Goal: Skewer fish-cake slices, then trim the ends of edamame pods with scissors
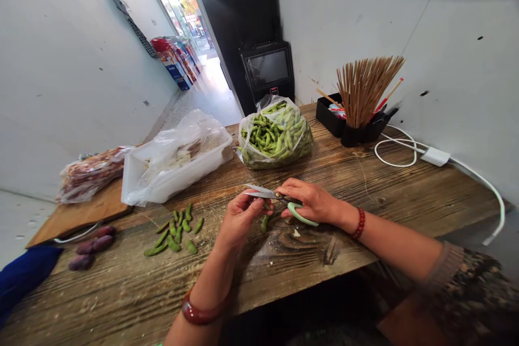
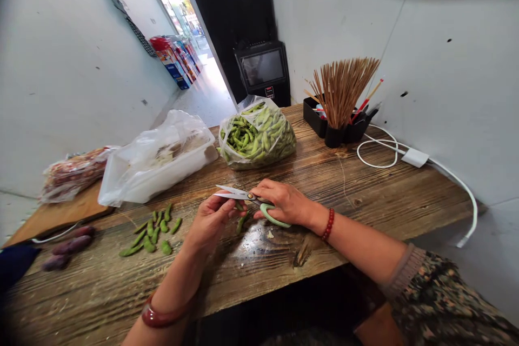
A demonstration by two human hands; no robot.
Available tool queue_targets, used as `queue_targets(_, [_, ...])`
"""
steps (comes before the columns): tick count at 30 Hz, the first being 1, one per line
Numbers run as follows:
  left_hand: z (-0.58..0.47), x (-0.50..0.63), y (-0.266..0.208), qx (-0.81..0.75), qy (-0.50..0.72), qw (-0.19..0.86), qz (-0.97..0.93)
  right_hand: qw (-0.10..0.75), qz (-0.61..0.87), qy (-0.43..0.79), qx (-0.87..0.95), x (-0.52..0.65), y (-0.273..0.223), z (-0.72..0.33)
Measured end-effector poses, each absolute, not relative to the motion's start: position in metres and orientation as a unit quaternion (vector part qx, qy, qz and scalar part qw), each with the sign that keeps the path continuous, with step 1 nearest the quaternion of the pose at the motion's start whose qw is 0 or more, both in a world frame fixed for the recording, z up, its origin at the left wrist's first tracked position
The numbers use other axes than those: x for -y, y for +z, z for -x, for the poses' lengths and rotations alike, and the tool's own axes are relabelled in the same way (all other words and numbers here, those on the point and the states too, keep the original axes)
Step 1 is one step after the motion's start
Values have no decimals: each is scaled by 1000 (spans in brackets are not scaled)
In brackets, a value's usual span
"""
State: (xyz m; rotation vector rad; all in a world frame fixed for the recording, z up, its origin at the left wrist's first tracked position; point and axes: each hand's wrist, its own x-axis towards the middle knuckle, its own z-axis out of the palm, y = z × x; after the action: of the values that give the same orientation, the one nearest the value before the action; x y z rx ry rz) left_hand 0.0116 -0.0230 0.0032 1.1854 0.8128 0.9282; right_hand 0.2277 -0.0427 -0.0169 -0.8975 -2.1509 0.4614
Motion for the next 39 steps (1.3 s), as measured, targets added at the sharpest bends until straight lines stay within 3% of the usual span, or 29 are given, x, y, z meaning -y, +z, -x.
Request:
queue_targets(9, [-1, 16, 11, -387, 409, 671, -482, 404, 391, 157, 812, 33, -21, -236])
queue_targets(18, [2, 11, -7, -465, 218, 367, -776, 396, 395, 151, 815, 36, -17, -237])
queue_targets(21, [1, 12, -9, -453, 182, 324, -811, 396, 393, 150, 816, 36, -17, -236])
queue_targets(26, [0, 12, -4, -443, 255, 365, -778, 387, 391, 158, 820, 38, -15, -234])
queue_targets(32, [-2, 15, 7, -455, 362, 533, -614, 372, 382, 173, 828, 43, -11, -231])
queue_targets(39, [-2, 17, 0, -463, 394, 569, -554, 354, 376, 175, 838, 43, -16, -229])
